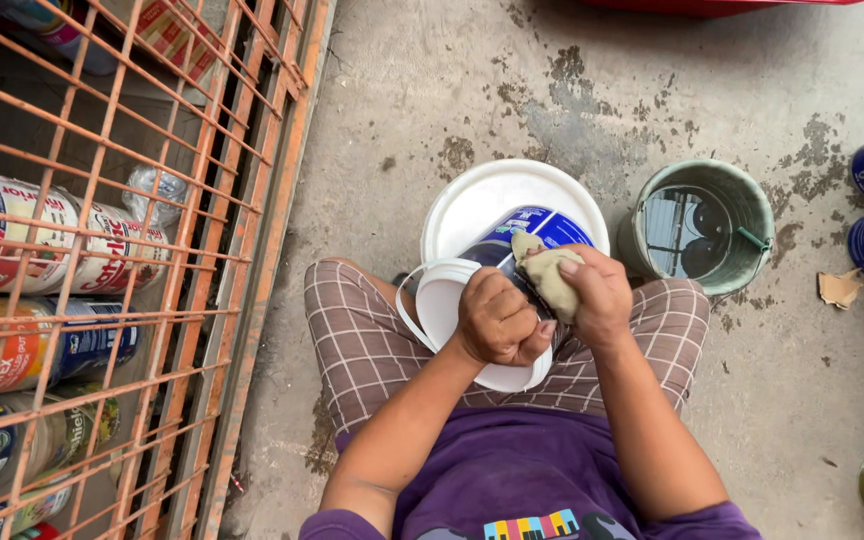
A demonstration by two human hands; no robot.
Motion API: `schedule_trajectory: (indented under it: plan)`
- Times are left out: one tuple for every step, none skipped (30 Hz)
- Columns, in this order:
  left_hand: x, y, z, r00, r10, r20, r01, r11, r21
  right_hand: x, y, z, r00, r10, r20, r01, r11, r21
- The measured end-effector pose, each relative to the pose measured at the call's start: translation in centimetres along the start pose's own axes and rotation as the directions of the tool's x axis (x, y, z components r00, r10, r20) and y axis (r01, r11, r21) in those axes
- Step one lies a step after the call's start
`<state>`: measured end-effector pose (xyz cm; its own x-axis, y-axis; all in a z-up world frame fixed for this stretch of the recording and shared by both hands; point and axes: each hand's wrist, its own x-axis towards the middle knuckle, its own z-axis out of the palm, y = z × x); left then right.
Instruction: The person wipes the exterior of a white and blue plastic bucket with a damp cloth, then carries it through the store and places it on a shelf among other buckets.
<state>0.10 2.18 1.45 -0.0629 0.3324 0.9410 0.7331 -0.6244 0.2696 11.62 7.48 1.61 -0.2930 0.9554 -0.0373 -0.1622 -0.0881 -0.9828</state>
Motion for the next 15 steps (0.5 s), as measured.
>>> schedule_trajectory:
  plan:
    - [0.1,-0.3,0.1,1.000,-0.005,-0.001,0.005,1.000,0.002,-0.5,-0.6,0.3,1.000,0.005,0.002,-0.005,1.000,-0.003]
    - [0.3,-0.5,0.3,1.000,-0.029,-0.007,0.029,0.999,0.029,-1.1,-1.3,0.5,1.000,-0.008,0.003,0.008,0.998,0.061]
    - [0.5,-0.7,0.4,0.999,-0.052,-0.014,0.052,0.997,0.056,-1.7,-2.1,0.8,1.000,-0.021,0.002,0.020,0.992,0.125]
    - [0.6,-1.0,0.7,0.999,-0.050,-0.015,0.051,0.997,0.055,-1.9,-2.2,0.9,1.000,-0.023,0.002,0.023,0.992,0.124]
    - [0.7,-1.3,0.9,0.998,-0.065,-0.022,0.066,0.996,0.065,-2.1,-2.4,1.0,0.998,-0.060,-0.018,0.062,0.995,0.084]
    - [0.9,-1.6,1.1,0.996,-0.077,-0.032,0.080,0.994,0.075,-2.2,-2.6,1.0,0.994,-0.100,-0.036,0.102,0.994,0.044]
    - [0.9,-1.6,1.3,0.997,-0.074,-0.035,0.076,0.994,0.074,-2.1,-2.1,0.7,0.994,-0.105,-0.035,0.106,0.993,0.042]
    - [1.0,-1.7,1.5,0.997,-0.075,-0.035,0.077,0.995,0.071,-2.0,-1.5,0.3,0.989,-0.130,-0.065,0.132,0.990,0.041]
    - [1.0,-1.9,1.7,0.997,-0.076,-0.034,0.078,0.995,0.067,-1.9,-0.8,0.0,0.983,-0.154,-0.095,0.158,0.987,0.039]
    - [1.1,-1.9,1.8,0.997,-0.073,-0.036,0.075,0.995,0.069,-2.0,-0.9,0.0,0.983,-0.157,-0.092,0.161,0.986,0.039]
    - [1.1,-2.0,1.9,0.996,-0.076,-0.038,0.078,0.995,0.067,-2.1,-0.8,-0.1,0.973,-0.209,-0.096,0.206,0.978,-0.042]
    - [1.0,-1.9,2.0,0.996,-0.084,-0.039,0.086,0.994,0.063,-2.4,-0.8,-0.2,0.962,-0.256,-0.097,0.243,0.962,-0.125]
    - [1.0,-1.9,2.1,0.996,-0.087,-0.038,0.089,0.994,0.063,-2.8,-0.5,-0.4,0.963,-0.253,-0.097,0.241,0.962,-0.126]
    - [0.9,-2.1,2.1,0.994,-0.106,-0.029,0.108,0.992,0.067,-3.1,-0.1,-0.6,0.946,-0.319,-0.055,0.308,0.939,-0.151]
    - [0.8,-2.2,2.2,0.992,-0.126,-0.021,0.127,0.989,0.071,-3.4,0.2,-0.8,0.924,-0.383,-0.012,0.375,0.911,-0.173]
